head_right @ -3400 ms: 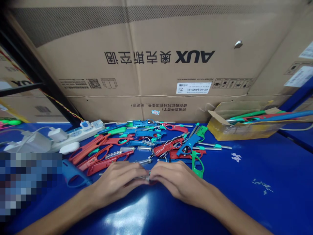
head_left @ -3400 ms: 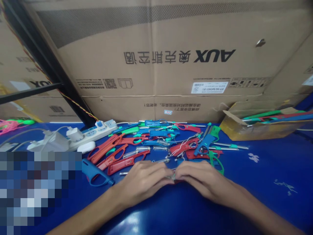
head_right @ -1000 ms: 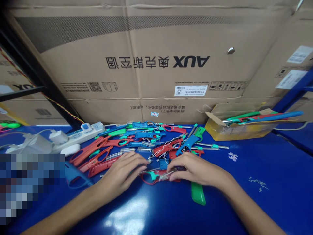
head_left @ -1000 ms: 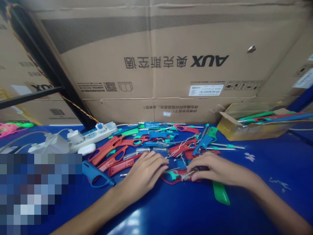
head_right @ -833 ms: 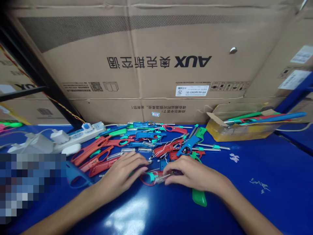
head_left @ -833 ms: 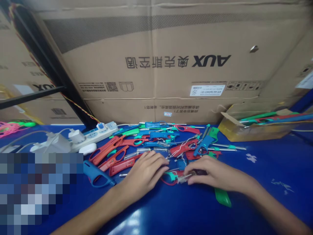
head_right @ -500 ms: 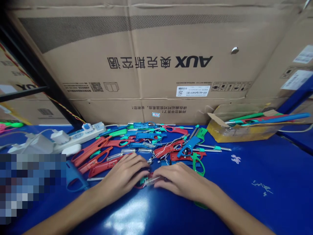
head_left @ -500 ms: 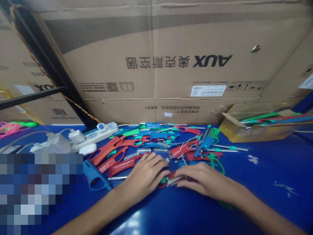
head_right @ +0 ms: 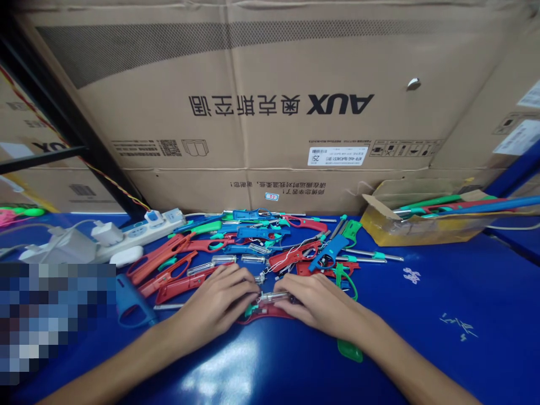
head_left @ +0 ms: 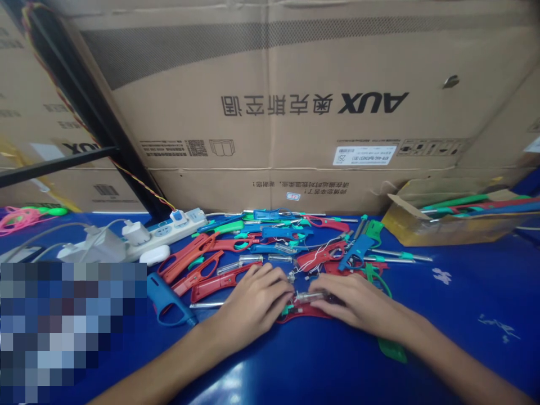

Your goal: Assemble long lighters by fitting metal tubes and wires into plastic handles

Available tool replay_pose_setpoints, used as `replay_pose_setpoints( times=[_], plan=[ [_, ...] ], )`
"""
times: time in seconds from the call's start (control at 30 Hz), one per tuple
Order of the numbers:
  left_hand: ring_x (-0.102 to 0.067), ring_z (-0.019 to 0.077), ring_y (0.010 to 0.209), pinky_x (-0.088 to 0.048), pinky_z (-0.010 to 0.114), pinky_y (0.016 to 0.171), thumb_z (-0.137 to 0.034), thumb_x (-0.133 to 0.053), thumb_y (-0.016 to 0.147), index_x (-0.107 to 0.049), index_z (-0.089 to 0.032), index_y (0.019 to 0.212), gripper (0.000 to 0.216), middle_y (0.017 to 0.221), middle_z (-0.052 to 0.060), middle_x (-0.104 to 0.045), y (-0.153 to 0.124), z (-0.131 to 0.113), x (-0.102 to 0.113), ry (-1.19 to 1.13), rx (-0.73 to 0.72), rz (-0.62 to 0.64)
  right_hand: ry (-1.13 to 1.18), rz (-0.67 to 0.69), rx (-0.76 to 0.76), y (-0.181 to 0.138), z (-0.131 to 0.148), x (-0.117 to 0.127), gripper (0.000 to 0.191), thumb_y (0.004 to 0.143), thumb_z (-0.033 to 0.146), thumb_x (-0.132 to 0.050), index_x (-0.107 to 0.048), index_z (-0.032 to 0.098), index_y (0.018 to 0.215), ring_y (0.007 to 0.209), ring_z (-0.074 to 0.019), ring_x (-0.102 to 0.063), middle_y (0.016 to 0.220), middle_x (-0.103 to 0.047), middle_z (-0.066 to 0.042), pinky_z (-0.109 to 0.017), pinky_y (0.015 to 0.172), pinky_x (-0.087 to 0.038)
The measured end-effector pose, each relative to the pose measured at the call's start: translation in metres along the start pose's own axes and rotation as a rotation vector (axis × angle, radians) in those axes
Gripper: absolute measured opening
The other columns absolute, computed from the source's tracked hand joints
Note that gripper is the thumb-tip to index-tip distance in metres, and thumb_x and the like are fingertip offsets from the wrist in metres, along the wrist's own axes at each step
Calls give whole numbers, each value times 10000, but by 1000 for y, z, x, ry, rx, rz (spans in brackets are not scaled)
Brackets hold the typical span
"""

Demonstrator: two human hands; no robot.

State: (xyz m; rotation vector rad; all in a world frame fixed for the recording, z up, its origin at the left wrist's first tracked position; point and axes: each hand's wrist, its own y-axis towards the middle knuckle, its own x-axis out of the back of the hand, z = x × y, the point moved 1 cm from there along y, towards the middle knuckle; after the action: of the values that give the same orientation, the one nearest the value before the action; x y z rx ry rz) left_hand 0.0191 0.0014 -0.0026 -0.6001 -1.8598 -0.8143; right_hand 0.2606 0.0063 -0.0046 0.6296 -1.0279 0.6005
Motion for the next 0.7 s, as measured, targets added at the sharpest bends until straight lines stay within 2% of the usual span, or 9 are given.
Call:
replay_pose_setpoints(
  times=[0.2, 0.7],
  plan=[
    [-545, 213, 955, -398, 381, 869, -223, -464, 1043, -662, -201, 1060, 200, 1009, 37, -637, -1, 0, 1, -10, -6, -3, 17, -8, -29, -1, 1, 1, 218, 1008, 367, -524, -633, 211, 1114, 827, -166, -695, 988, -737, -25, -278, 697, -472],
    [-563, 196, 937, -411, 358, 863, -202, -480, 1033, -671, -204, 1021, 192, 992, 30, -649, -1, 0, 1, -5, -26, -42, 11, -36, -28, -1, -1, 0, 225, 1002, 370, -527, -638, 214, 1120, 808, -172, -701, 980, -739, -35, -280, 684, -485]
  ],
)
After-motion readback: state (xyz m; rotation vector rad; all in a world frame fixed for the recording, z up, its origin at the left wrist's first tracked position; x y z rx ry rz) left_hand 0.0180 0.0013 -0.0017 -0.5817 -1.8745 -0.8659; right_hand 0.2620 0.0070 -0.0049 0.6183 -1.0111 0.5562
